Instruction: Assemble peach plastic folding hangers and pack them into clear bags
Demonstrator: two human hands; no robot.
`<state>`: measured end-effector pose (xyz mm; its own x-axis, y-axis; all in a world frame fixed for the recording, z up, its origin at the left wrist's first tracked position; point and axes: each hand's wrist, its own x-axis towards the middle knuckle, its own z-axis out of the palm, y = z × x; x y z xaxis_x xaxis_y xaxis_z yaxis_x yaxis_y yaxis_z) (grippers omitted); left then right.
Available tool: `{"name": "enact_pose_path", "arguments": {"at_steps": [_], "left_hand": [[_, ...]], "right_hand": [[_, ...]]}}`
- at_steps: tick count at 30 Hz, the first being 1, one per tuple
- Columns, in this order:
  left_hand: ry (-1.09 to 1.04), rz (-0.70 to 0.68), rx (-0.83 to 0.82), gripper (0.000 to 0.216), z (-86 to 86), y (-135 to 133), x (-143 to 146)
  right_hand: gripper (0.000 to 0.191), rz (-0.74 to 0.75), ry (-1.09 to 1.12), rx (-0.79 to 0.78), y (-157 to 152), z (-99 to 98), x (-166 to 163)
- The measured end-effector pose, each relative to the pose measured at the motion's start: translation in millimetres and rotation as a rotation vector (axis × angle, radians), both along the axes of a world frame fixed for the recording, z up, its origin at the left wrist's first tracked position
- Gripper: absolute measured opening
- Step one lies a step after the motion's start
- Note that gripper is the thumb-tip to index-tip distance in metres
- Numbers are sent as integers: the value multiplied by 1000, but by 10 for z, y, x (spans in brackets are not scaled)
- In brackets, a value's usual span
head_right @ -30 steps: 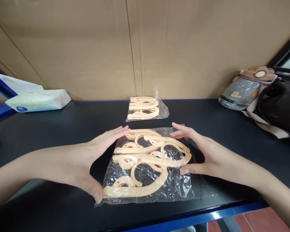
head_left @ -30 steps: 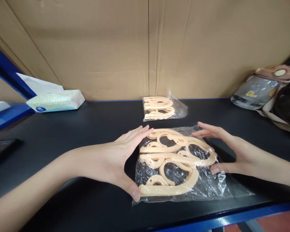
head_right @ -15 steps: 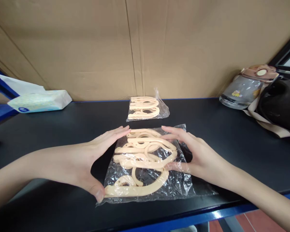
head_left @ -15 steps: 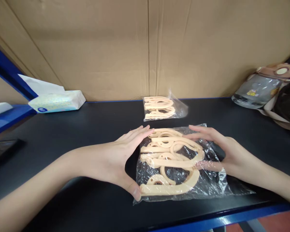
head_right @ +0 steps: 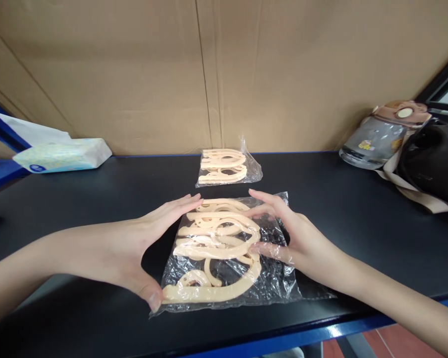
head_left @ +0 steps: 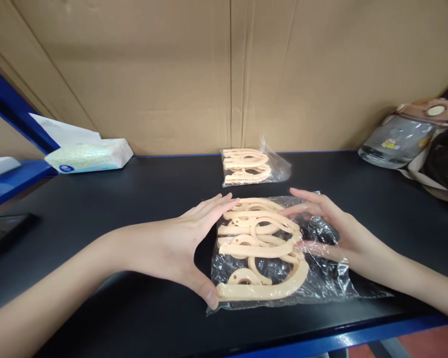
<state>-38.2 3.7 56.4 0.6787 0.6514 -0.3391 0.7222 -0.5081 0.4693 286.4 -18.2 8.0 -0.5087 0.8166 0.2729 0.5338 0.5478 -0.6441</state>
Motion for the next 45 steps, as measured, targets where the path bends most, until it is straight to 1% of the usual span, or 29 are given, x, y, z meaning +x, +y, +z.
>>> {"name": "enact_pose_path", "arguments": {"at_steps": [4,9,14,19,22,25,27,29,31,32,34,36,38,41,45], "left_hand": [[13,14,-29,138,24,-8,25],[55,34,-77,141,48,-8,47],[39,38,-54,141,37,-5,32],[39,18,-30,139,26,-7,24],[57,19,-40,141,31,0,19],[67,27,-54,142,44,-1,25],[34,30,-34,137,56,-27,65],[-40,39,32,119,72,-82,152],[-127,39,123,94,89,-157,280],[-158,12,157,83,94,-194,352],[-179,-66,211,72,91,-253,490],[-189,-148,262,69,60,-279,602],[-216,-202,331,67,0,-277,685],[-235,-241,425,67,-118,-265,774],[-221,-233,494,73,-253,-305,858]], "right_hand": [[69,-14,10,-12,-3,6,-85],[67,-36,10,-4,-10,12,-115],[68,-51,-19,-21,-19,13,-119],[72,-55,-52,15,-47,26,-41],[66,-151,-65,71,-44,40,84],[53,-315,-110,181,-3,36,269],[53,-415,-150,214,35,19,398],[58,-459,-170,157,62,-2,494],[61,-442,-144,47,68,-13,530],[62,-424,-109,-17,64,-11,522],[62,-383,-18,-156,48,5,466],[64,-343,81,-282,34,31,383],[66,-302,158,-357,34,59,304],[64,-276,226,-360,52,100,225],[60,-257,258,-334,66,170,164]]}}
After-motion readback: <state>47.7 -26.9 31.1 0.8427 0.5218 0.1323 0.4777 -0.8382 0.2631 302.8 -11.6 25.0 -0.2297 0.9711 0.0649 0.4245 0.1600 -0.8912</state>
